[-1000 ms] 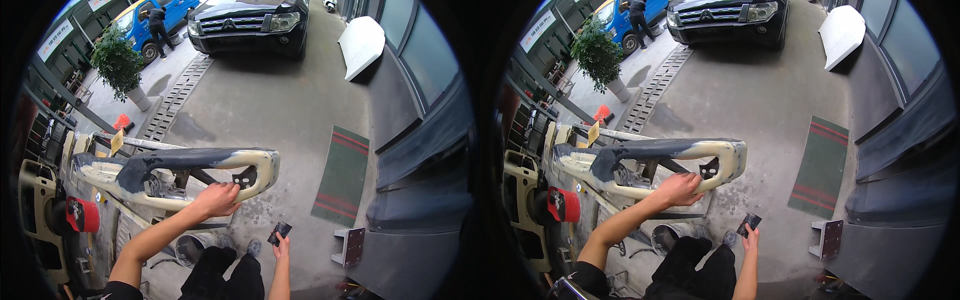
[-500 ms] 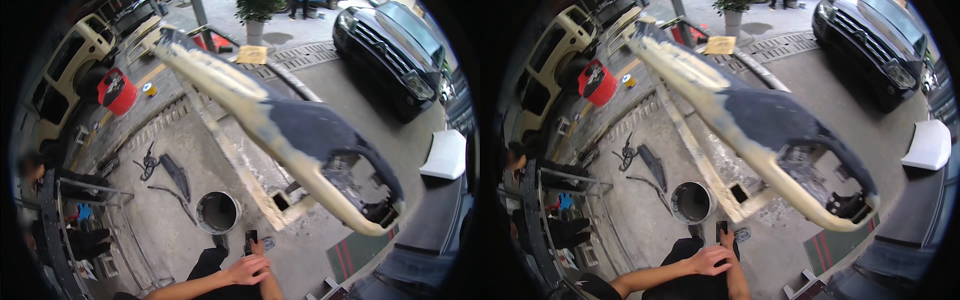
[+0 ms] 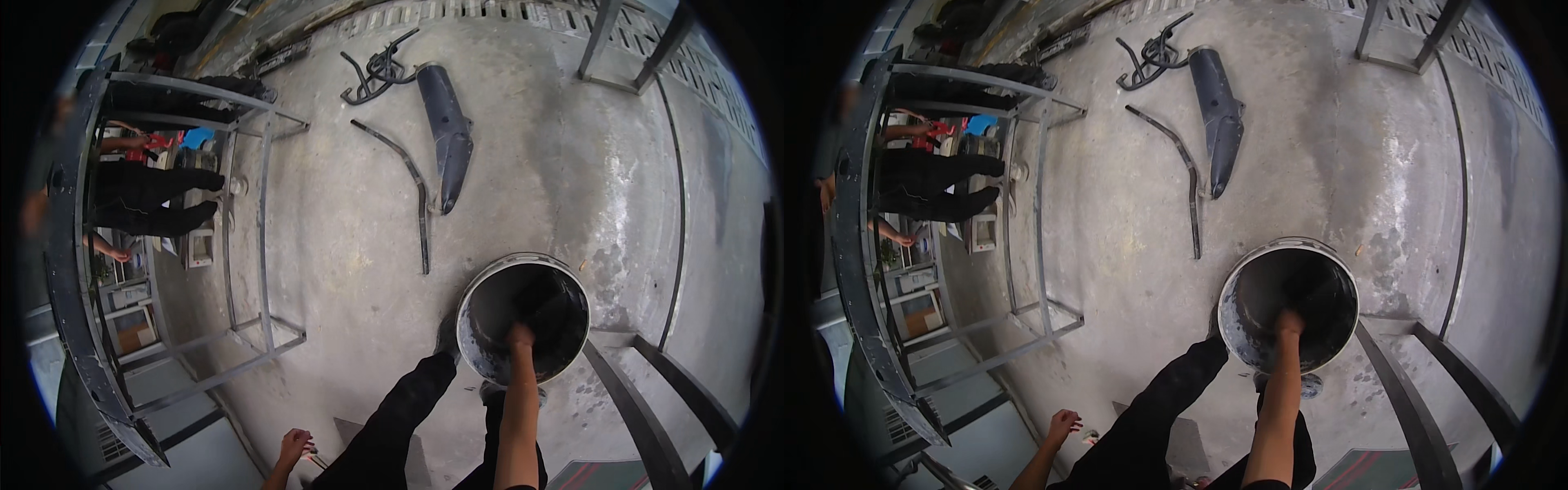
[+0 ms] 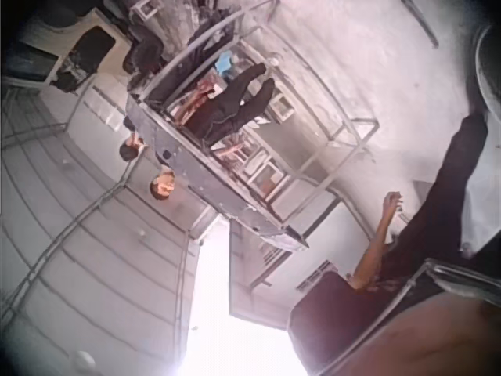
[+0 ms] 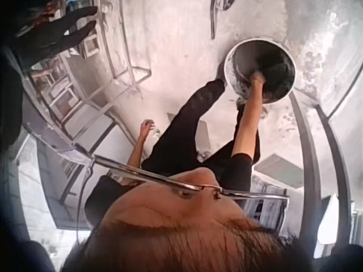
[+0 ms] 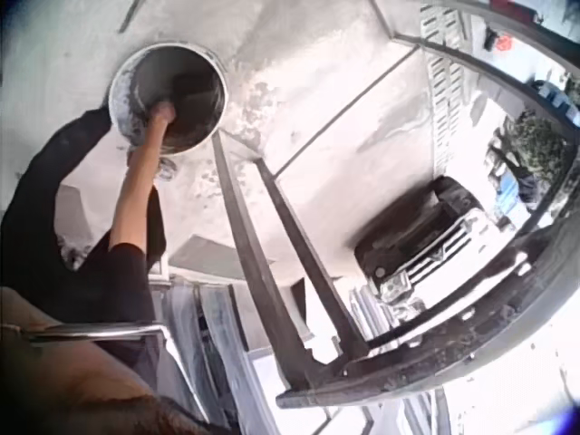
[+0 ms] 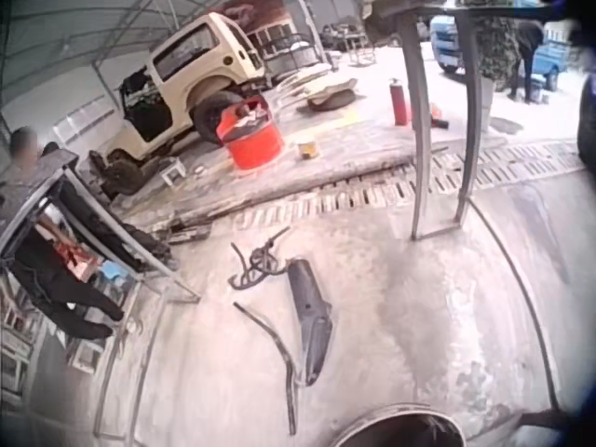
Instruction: The person sands a car bumper and a side panel using a sanding block. The person holds the bumper on a stand and sands its surface, then moves to a side panel on a workbench and sands it as well.
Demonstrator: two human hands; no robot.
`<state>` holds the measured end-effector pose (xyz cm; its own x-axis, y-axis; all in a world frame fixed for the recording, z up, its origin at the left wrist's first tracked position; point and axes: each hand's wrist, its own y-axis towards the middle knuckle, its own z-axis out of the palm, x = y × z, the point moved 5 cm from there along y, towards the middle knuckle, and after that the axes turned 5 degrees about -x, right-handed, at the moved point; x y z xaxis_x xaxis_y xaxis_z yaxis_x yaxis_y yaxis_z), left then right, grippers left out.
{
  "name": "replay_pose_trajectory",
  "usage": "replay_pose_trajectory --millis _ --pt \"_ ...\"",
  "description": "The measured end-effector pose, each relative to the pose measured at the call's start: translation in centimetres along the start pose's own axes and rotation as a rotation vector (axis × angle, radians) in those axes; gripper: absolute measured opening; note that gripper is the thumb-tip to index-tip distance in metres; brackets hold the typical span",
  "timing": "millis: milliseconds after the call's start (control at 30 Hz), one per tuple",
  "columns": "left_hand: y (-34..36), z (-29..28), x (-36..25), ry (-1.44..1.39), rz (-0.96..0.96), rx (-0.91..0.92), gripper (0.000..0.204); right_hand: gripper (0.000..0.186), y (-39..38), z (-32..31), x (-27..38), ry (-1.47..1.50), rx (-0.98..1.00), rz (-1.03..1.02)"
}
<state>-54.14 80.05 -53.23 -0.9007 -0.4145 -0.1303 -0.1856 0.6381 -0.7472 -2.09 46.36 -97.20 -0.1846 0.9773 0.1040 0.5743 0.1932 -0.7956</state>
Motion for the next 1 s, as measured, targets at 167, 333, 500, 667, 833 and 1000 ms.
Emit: replay_pose_trajectory --millis 167,333,500,667,833,1000 --pt "-1.9 2.3 4.7 0.139 -0.105 0.079 0.029 0.028 2.2 5.3 -0.8 0.186 0.141 0.028" --pt "-2.3 2.8 4.2 -0.03 -0.13 0.108 0.027 0.027 3.4 7.0 -0.8 0.27 -0.016 -0.052" --pt "-1.3 1.9 3.1 -0.026 -0.06 0.145 0.029 0.034 -0.3 2.8 1.8 0.897 -0.223 -0.085" --pt "-0.1 4.0 -1.7 -0.002 0.059 0.305 0.029 0.036 -9.9 -4.8 -2.9 1.338 -0.212 0.142" --pt "-3.5 4.6 -6.9 -0.096 0.163 0.326 0.024 0.027 -26.5 -17.5 -0.9 1.352 -0.325 0.167" --pt "-10.5 10.4 -18.3 -0.163 0.435 0.402 0.021 0.03 -39.4 -29.5 -9.1 0.882 -0.654 -0.082"
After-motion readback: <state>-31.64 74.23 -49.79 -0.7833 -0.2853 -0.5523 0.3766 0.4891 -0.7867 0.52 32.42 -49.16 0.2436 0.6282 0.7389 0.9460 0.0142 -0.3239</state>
